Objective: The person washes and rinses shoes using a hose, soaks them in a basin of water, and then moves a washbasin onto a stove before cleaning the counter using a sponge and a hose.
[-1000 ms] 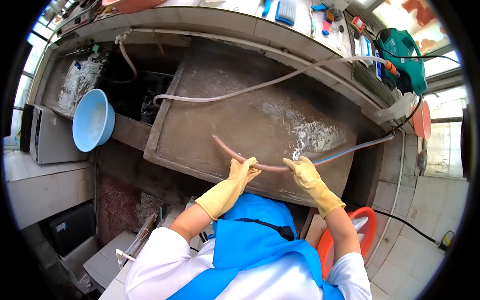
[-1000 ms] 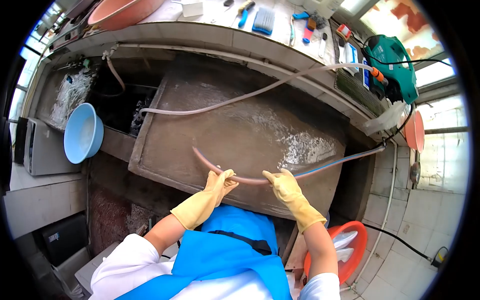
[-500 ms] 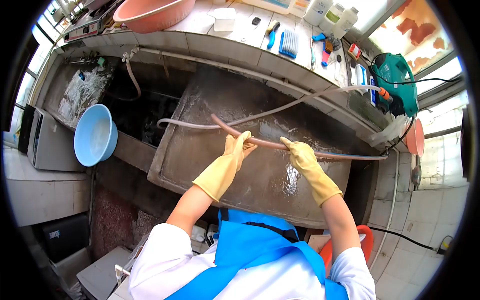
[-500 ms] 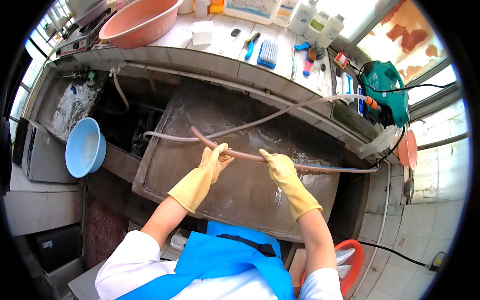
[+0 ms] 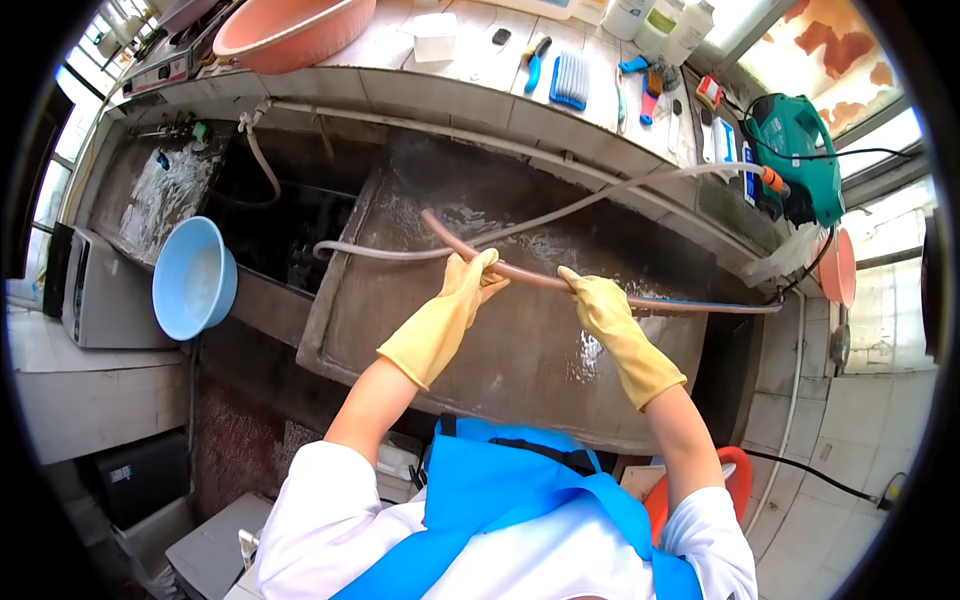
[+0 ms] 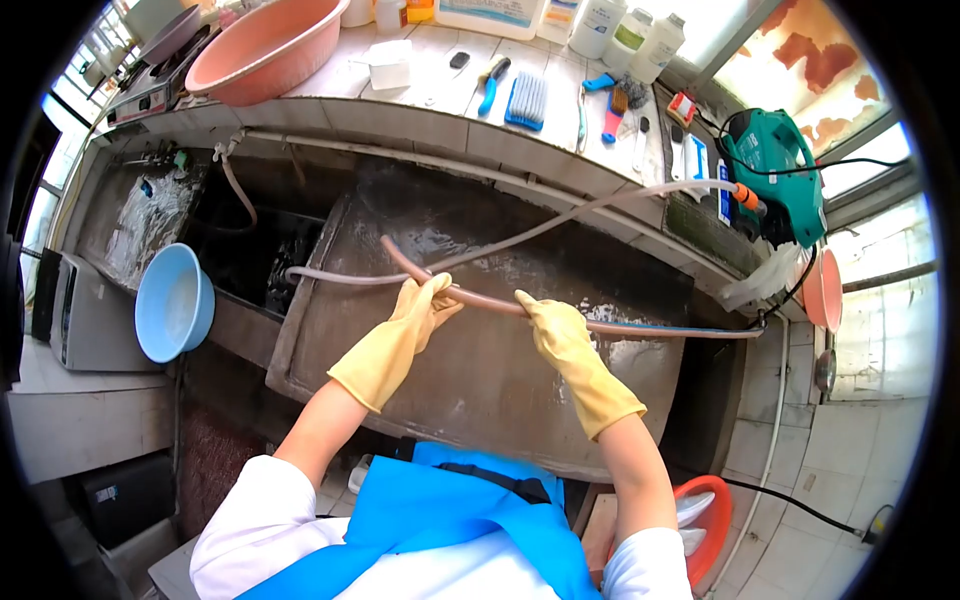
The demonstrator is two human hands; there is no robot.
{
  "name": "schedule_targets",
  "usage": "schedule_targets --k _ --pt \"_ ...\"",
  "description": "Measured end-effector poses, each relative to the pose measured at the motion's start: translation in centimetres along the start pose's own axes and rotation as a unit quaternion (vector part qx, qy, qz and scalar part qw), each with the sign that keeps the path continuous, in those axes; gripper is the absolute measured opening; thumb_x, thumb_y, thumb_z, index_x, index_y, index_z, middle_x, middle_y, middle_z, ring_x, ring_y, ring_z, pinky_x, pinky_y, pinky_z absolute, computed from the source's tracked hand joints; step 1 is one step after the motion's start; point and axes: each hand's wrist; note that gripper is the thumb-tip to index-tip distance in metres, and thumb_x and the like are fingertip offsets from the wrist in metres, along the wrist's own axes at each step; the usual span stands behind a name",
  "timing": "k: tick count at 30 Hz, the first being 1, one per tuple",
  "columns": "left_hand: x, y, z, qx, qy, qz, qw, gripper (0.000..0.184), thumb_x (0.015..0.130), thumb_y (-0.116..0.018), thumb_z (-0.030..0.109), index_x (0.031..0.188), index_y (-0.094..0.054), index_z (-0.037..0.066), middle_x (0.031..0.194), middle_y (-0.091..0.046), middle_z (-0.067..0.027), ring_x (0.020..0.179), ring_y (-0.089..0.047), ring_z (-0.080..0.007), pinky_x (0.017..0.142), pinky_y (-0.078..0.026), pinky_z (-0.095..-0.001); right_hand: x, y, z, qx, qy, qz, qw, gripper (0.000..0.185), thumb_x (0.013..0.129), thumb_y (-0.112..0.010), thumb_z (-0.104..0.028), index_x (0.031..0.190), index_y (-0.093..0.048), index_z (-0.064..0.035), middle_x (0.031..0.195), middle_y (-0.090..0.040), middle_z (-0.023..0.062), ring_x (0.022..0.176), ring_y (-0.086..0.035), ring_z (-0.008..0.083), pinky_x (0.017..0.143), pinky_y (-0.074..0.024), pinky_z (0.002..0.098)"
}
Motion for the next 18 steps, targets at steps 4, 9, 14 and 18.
schedule_targets --k 4,9,14,18 --pt "-5.1 1.6 -3.6 -0.012 0.032 0.024 0.999 0.019 0.099 -0.066 0.021 0.097 -0.056 0.005 0.090 -0.065 -0.0087 0.085 -0.069 -0.0185 0.085 -0.064 -0.0368 -4.2 -0.4 -1.9 -0.009 0.004 -0.058 0.998 0.049 0.092 -0.052 -0.002 0.139 -0.063 -0.0124 0.107 -0.074 0.0189 0.097 -0.070 0.0410 0.085 -0.0553 0.0495" --pt "-10.6 2.8 -6.8 -0.038 0.047 0.011 0.998 0.020 0.099 -0.067 0.023 0.100 -0.056 0.006 0.099 -0.066 -0.0106 0.096 -0.069 -0.0220 0.096 -0.060 -0.0407 -8.4 -0.8 -3.1 -0.035 0.013 -0.093 0.995 0.055 0.088 -0.052 0.000 0.141 -0.063 -0.0146 0.110 -0.074 0.0153 0.098 -0.070 0.0397 0.086 -0.0568 0.0480" --pt "-15.3 2.8 -9.4 -0.063 0.047 0.048 0.996 0.024 0.099 -0.067 0.025 0.104 -0.056 0.004 0.106 -0.064 -0.0115 0.101 -0.068 -0.0237 0.099 -0.059 -0.0411 -11.0 -1.1 -2.8 -0.028 0.058 -0.103 0.993 0.057 0.087 -0.054 -0.001 0.142 -0.062 -0.0148 0.110 -0.075 0.0151 0.097 -0.071 0.0394 0.086 -0.0569 0.0472" --pt "-18.2 2.2 -11.2 -0.078 0.041 0.077 0.993 0.029 0.100 -0.067 0.027 0.108 -0.056 0.002 0.106 -0.063 -0.0121 0.102 -0.068 -0.0244 0.102 -0.058 -0.0410 -13.1 -1.3 -2.6 -0.029 0.091 -0.105 0.990 0.057 0.087 -0.055 -0.001 0.142 -0.062 -0.0149 0.109 -0.074 0.0155 0.096 -0.071 0.0390 0.086 -0.0570 0.0472"
Point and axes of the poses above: each hand's wrist, its own x-axis towards the middle knuckle, its own y-axis out of the back of the hand, z = x × y
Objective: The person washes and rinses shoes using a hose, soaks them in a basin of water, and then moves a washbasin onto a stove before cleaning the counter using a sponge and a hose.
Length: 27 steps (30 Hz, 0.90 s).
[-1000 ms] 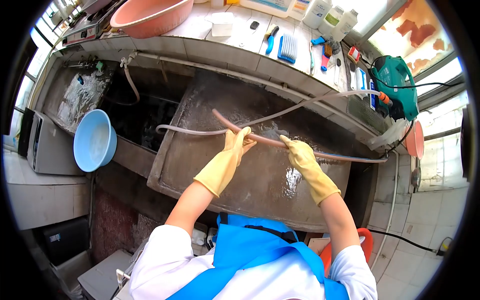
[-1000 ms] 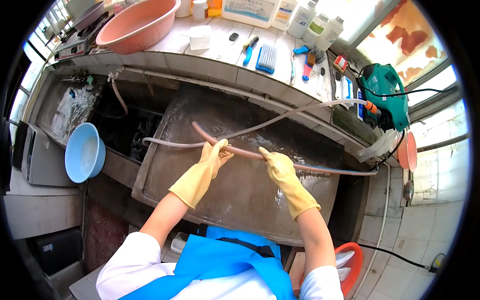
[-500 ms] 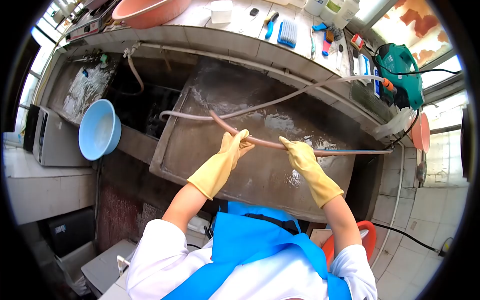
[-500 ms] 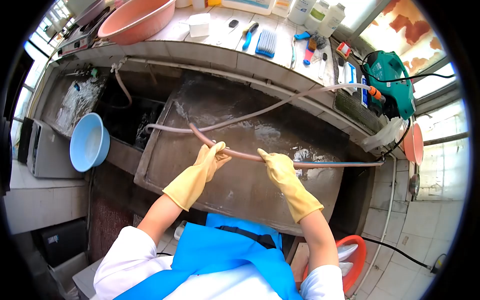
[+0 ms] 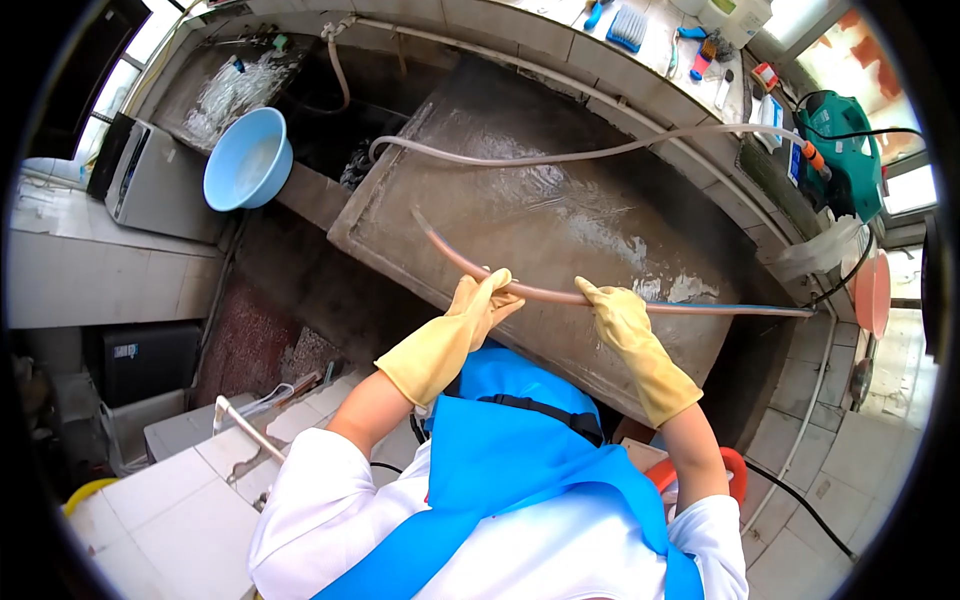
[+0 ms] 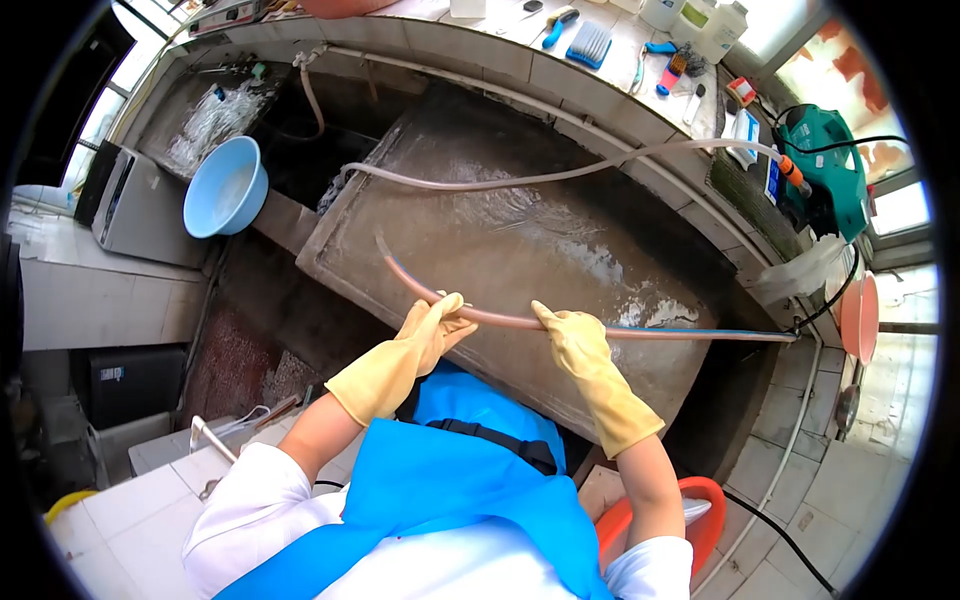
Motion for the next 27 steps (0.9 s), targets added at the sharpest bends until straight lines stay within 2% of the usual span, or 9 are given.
schedule_targets --k 4,6,10,12,20,27 --pt "-1.8 0.1 -1.7 0.003 0.001 0.015 1.000 0.028 0.101 -0.066 0.027 0.109 -0.056 0.002 0.107 -0.064 -0.0125 0.102 -0.068 -0.0243 0.102 -0.057 -0.0406 -2.3 -0.3 -0.5 0.004 0.012 -0.012 1.000 0.058 0.088 -0.055 -0.002 0.144 -0.060 -0.0156 0.108 -0.074 0.0152 0.097 -0.071 0.0380 0.086 -0.0569 0.0469" --pt "-2.0 0.3 -2.8 0.005 0.004 0.011 1.000 0.023 0.102 -0.064 0.021 0.104 -0.053 0.001 0.103 -0.064 -0.0140 0.096 -0.069 -0.0230 0.094 -0.063 -0.0388 -3.5 -0.5 -0.7 0.005 0.000 -0.027 1.000 0.059 0.088 -0.055 -0.002 0.145 -0.059 -0.0160 0.108 -0.074 0.0148 0.097 -0.071 0.0378 0.086 -0.0568 0.0467" --pt "-2.7 -0.1 -4.9 0.021 0.011 0.015 1.000 0.022 0.104 -0.062 0.023 0.106 -0.052 0.003 0.102 -0.064 -0.0107 0.093 -0.069 -0.0202 0.093 -0.063 -0.0386 -6.5 -0.2 -1.8 0.021 -0.040 -0.065 0.997 0.059 0.090 -0.054 -0.004 0.148 -0.057 -0.0170 0.108 -0.074 0.0139 0.098 -0.071 0.0370 0.086 -0.0564 0.0461" --pt "-3.2 -0.7 -6.1 0.017 0.017 0.036 0.999 0.028 0.105 -0.060 0.028 0.112 -0.051 0.002 0.105 -0.062 -0.0111 0.100 -0.068 -0.0217 0.099 -0.059 -0.0393 -8.4 0.2 -2.2 0.027 -0.051 -0.071 0.996 0.058 0.091 -0.054 -0.005 0.148 -0.057 -0.0171 0.108 -0.074 0.0141 0.098 -0.071 0.0368 0.085 -0.0563 0.0460" --pt "-4.4 -2.1 -10.0 0.064 0.103 -0.049 0.991 0.029 0.105 -0.060 0.029 0.113 -0.053 0.001 0.105 -0.061 -0.0107 0.100 -0.066 -0.0213 0.103 -0.057 -0.0399 -16.2 0.2 -2.7 0.045 -0.074 -0.074 0.994 0.055 0.092 -0.053 -0.006 0.145 -0.059 -0.0156 0.099 -0.075 0.0136 0.091 -0.072 0.0350 0.079 -0.0562 0.0464" --pt "-6.5 -6.9 -12.6 0.131 0.188 -0.088 0.970 0.032 0.105 -0.059 0.030 0.114 -0.054 -0.001 0.107 -0.060 -0.0126 0.105 -0.066 -0.0239 0.105 -0.056 -0.0403 -23.0 1.7 -2.4 0.069 -0.149 -0.087 0.982 0.055 0.090 -0.054 -0.005 0.144 -0.061 -0.0131 0.093 -0.074 0.0138 0.086 -0.072 0.0349 0.076 -0.0559 0.0468"
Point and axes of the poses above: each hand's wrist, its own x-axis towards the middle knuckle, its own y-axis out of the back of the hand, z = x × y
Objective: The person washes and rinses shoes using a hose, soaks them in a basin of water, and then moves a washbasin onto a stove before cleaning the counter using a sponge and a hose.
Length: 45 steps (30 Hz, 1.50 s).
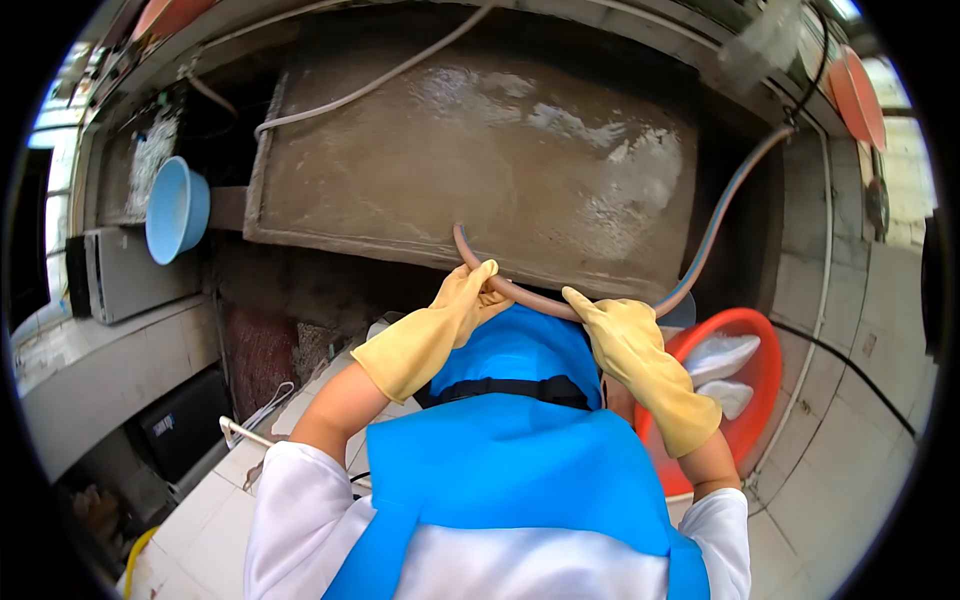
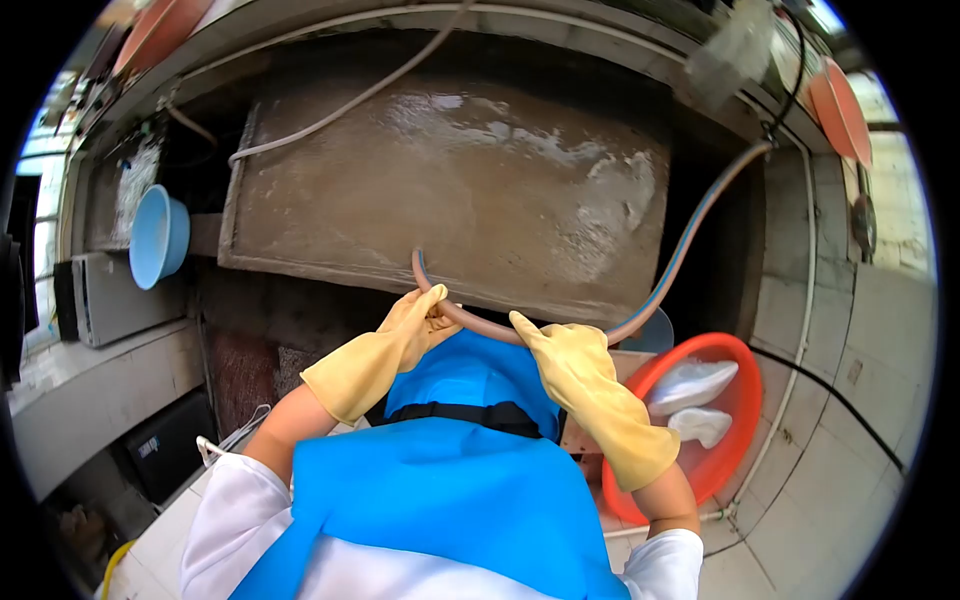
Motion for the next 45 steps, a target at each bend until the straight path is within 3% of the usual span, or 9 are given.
schedule_targets --k 11,15,23,31,33,35,38,41,45 --pt "4.5 -9.0 -4.3 0.081 0.131 -0.189 0.970 0.033 0.107 -0.055 0.029 0.101 -0.057 -0.003 0.102 -0.060 -0.0132 0.100 -0.065 -0.0206 0.100 -0.058 -0.0323 -9.4 3.9 5.0 0.054 -0.071 0.091 0.992 0.053 0.083 -0.062 -0.002 0.136 -0.066 -0.0086 0.085 -0.071 0.0171 0.081 -0.069 0.0383 0.075 -0.0542 0.0471" --pt "5.0 -15.0 -5.2 0.063 0.197 -0.128 0.970 0.034 0.107 -0.052 0.030 0.087 -0.052 0.002 0.085 -0.054 -0.0054 0.080 -0.061 -0.0132 0.097 -0.061 -0.0320 -11.6 6.0 6.0 0.039 -0.123 0.098 0.987 0.053 0.084 -0.062 0.002 0.136 -0.065 -0.0074 0.084 -0.070 0.0182 0.081 -0.068 0.0391 0.075 -0.0530 0.0474" --pt "7.4 -18.4 -7.3 0.115 0.190 -0.172 0.960 0.034 0.107 -0.052 0.030 0.084 -0.054 0.004 0.081 -0.056 -0.0053 0.077 -0.063 -0.0143 0.086 -0.063 -0.0277 -13.2 7.6 6.3 0.029 -0.212 0.053 0.975 0.060 0.083 -0.069 0.002 0.141 -0.060 -0.0117 0.093 -0.072 0.0167 0.093 -0.066 0.0389 0.085 -0.0511 0.0487" --pt "4.3 -8.5 -0.4 0.112 0.142 -0.097 0.979 0.032 0.107 -0.055 0.030 0.089 -0.056 0.003 0.087 -0.057 -0.0062 0.082 -0.061 -0.0146 0.090 -0.059 -0.0282 -6.3 5.0 3.9 0.116 -0.100 0.078 0.985 0.044 0.089 -0.061 0.000 0.132 -0.065 -0.0047 0.095 -0.072 0.0221 0.089 -0.067 0.0423 0.081 -0.0527 0.0496" --pt "4.3 -4.1 0.7 0.307 0.004 -0.176 0.935 0.036 0.108 -0.052 0.032 0.089 -0.056 0.002 0.087 -0.057 -0.0065 0.083 -0.061 -0.0147 0.092 -0.058 -0.0270 -3.4 4.3 2.7 0.116 -0.070 0.069 0.988 0.042 0.090 -0.059 -0.001 0.131 -0.066 -0.0042 0.095 -0.072 0.0223 0.089 -0.068 0.0422 0.079 -0.0537 0.0487" --pt "2.2 -2.5 3.0 0.145 0.057 -0.084 0.984 0.036 0.111 -0.046 0.026 0.089 -0.054 -0.002 0.086 -0.057 -0.0061 0.078 -0.056 -0.0101 0.082 -0.054 -0.0232 -0.4 3.2 1.5 0.116 -0.017 0.066 0.991 0.043 0.089 -0.058 0.000 0.130 -0.067 -0.0047 0.093 -0.072 0.0223 0.087 -0.068 0.0426 0.076 -0.0541 0.0487" --pt "0.0 0.9 5.8 0.006 0.026 -0.003 1.000 0.035 0.110 -0.048 0.029 0.094 -0.055 -0.002 0.090 -0.059 -0.0088 0.087 -0.062 -0.0147 0.094 -0.056 -0.0288 4.0 2.9 -1.0 0.085 0.039 0.048 0.994 0.054 0.087 -0.057 0.001 0.139 -0.063 -0.0096 0.091 -0.073 0.0185 0.086 -0.070 0.0397 0.079 -0.0553 0.0470" --pt "1.3 7.2 6.9 0.002 -0.010 -0.042 0.999 0.039 0.110 -0.047 0.035 0.103 -0.059 -0.002 0.099 -0.061 -0.0083 0.096 -0.063 -0.0161 0.103 -0.053 -0.0298 8.6 3.6 -3.6 0.047 0.066 0.024 0.996 0.060 0.084 -0.059 0.003 0.142 -0.061 -0.0116 0.097 -0.074 0.0168 0.091 -0.071 0.0379 0.082 -0.0554 0.0458" --pt "0.6 9.1 9.7 -0.068 -0.043 0.049 0.996 0.038 0.107 -0.055 0.033 0.111 -0.055 -0.005 0.104 -0.061 -0.0136 0.101 -0.066 -0.0216 0.105 -0.056 -0.0344 14.6 3.6 -5.0 0.015 0.118 0.049 0.992 0.058 0.085 -0.059 0.002 0.140 -0.063 -0.0132 0.098 -0.074 0.0159 0.093 -0.071 0.0371 0.084 -0.0560 0.0450"
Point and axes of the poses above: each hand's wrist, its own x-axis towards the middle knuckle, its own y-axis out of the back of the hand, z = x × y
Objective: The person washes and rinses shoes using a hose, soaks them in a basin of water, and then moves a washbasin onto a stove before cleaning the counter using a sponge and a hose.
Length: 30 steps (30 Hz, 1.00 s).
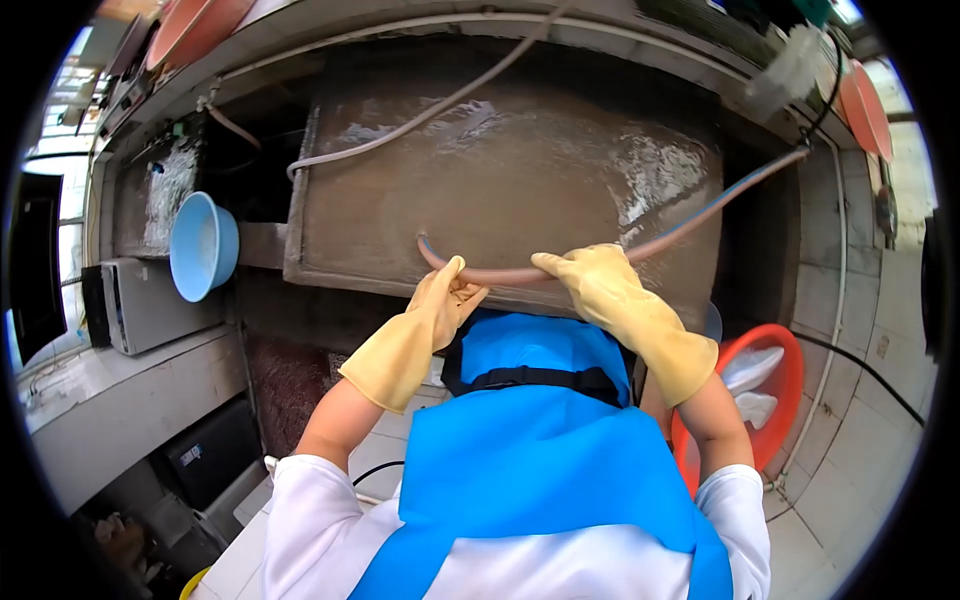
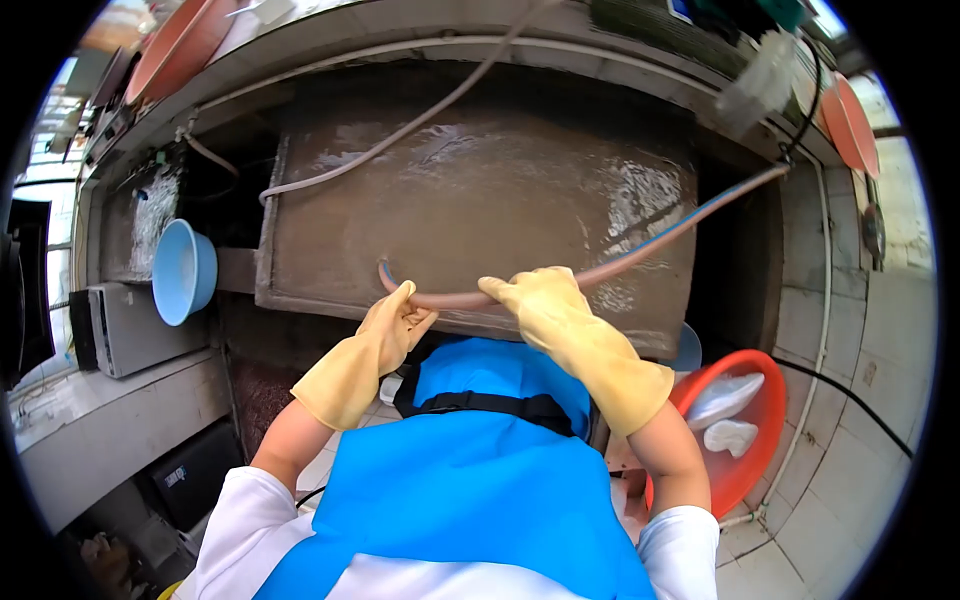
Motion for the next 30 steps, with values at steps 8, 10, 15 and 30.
schedule_targets --k 8,10,15,30 --pt "3.8 1.0 6.4 -0.026 -0.067 0.018 0.997 0.037 0.104 -0.062 0.033 0.114 -0.056 -0.002 0.107 -0.061 -0.0119 0.101 -0.064 -0.0205 0.107 -0.054 -0.0368 9.1 0.8 1.4 0.004 -0.053 0.009 0.999 0.058 0.086 -0.053 0.007 0.137 -0.068 -0.0172 0.108 -0.074 0.0158 0.099 -0.070 0.0383 0.089 -0.0560 0.0445" --pt "4.6 0.2 8.9 -0.020 -0.101 0.029 0.994 0.038 0.102 -0.066 0.032 0.116 -0.052 -0.001 0.109 -0.060 -0.0124 0.101 -0.064 -0.0212 0.107 -0.055 -0.0389 11.1 0.9 2.2 0.029 -0.067 0.054 0.996 0.055 0.088 -0.053 0.006 0.135 -0.068 -0.0171 0.107 -0.074 0.0161 0.097 -0.070 0.0383 0.088 -0.0559 0.0449" --pt "8.8 -1.0 15.1 0.016 -0.133 0.015 0.991 0.040 0.101 -0.067 0.033 0.117 -0.049 0.001 0.111 -0.059 -0.0129 0.103 -0.065 -0.0222 0.107 -0.055 -0.0408 16.5 1.2 4.5 0.015 -0.046 0.131 0.990 0.049 0.090 -0.053 0.002 0.132 -0.070 -0.0170 0.103 -0.074 0.0159 0.093 -0.070 0.0385 0.085 -0.0557 0.0455" --pt "15.6 -9.9 10.9 0.136 -0.036 -0.131 0.981 0.021 0.107 -0.059 0.030 0.120 -0.054 0.014 0.089 -0.061 -0.0013 0.075 -0.064 -0.0118 0.075 -0.060 -0.0296 3.8 0.2 3.8 0.102 -0.147 0.122 0.976 0.054 0.090 -0.065 -0.009 0.143 -0.052 -0.0091 0.096 -0.071 0.0194 0.085 -0.068 0.0439 0.073 -0.0517 0.0540"
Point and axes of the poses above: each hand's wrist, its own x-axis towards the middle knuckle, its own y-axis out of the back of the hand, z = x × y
